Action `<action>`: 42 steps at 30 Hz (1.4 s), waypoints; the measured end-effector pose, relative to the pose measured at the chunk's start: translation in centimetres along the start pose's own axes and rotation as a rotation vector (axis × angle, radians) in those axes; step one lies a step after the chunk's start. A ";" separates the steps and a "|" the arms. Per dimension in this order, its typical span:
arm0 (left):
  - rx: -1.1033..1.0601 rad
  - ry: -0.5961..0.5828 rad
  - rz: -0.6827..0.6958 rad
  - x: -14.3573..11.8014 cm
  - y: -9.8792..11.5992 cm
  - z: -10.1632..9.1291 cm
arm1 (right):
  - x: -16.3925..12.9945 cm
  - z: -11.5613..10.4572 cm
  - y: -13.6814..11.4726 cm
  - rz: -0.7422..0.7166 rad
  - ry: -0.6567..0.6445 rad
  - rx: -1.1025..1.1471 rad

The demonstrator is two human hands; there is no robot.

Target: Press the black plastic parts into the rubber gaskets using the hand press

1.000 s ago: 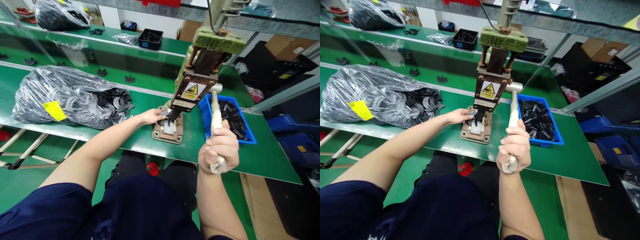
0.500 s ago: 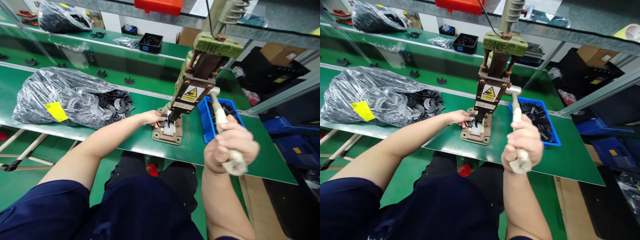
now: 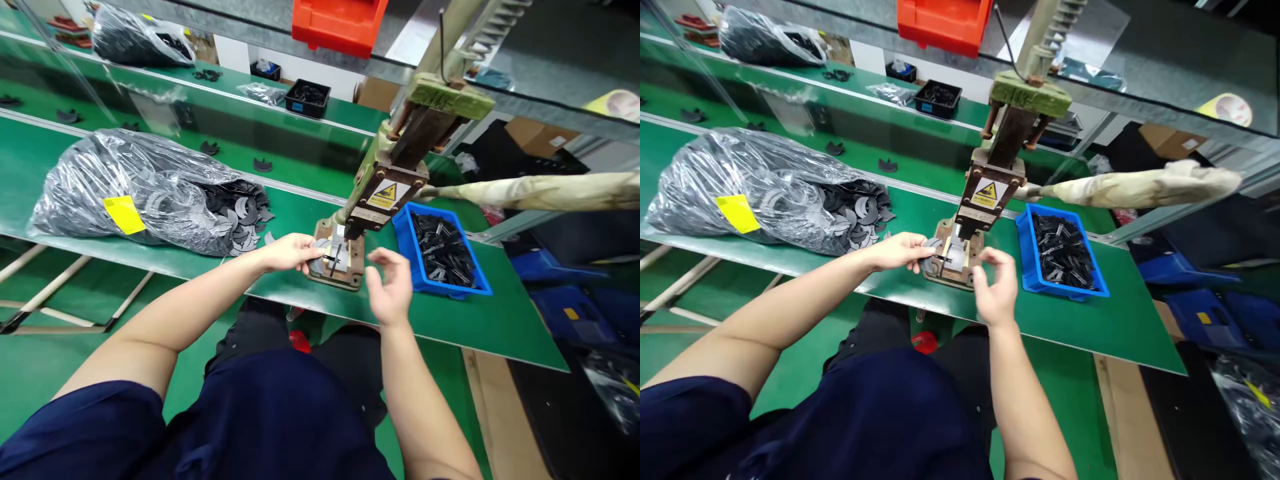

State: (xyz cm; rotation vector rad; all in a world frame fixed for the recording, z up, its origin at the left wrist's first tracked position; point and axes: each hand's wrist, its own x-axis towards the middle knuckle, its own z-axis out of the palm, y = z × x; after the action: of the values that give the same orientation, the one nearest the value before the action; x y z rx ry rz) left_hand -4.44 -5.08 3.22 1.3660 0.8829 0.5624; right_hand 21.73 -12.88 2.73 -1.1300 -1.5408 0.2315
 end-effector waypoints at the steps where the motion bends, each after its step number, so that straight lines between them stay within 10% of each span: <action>1: -0.006 -0.017 0.003 -0.6 0.2 0.2 | -1.6 0.7 0.2 0.041 -0.111 0.013; 5: -0.038 -0.099 0.000 -1.7 0.2 1.3 | -4.2 1.9 -0.2 0.129 -0.287 0.051; 22: 0.050 -0.152 -0.020 -2.6 -0.2 4.2 | -4.7 0.6 -2.0 -0.014 -0.287 -0.006; 29: 0.441 0.337 0.335 -4.3 1.7 5.6 | -5.1 0.5 -1.8 -0.100 -0.265 -0.028; 37: 0.773 0.187 0.361 -4.3 1.8 7.4 | -5.8 1.1 -1.3 -0.138 -0.295 -0.127; 42: 0.574 0.111 0.191 -3.9 1.3 7.2 | -6.1 0.6 -1.3 -0.176 -0.299 -0.140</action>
State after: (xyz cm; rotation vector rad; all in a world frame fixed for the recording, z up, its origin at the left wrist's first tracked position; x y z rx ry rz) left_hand -0.71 -12.22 5.09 1.9691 1.0586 0.5564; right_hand 19.83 -17.85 -0.51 -1.0953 -1.9370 0.1810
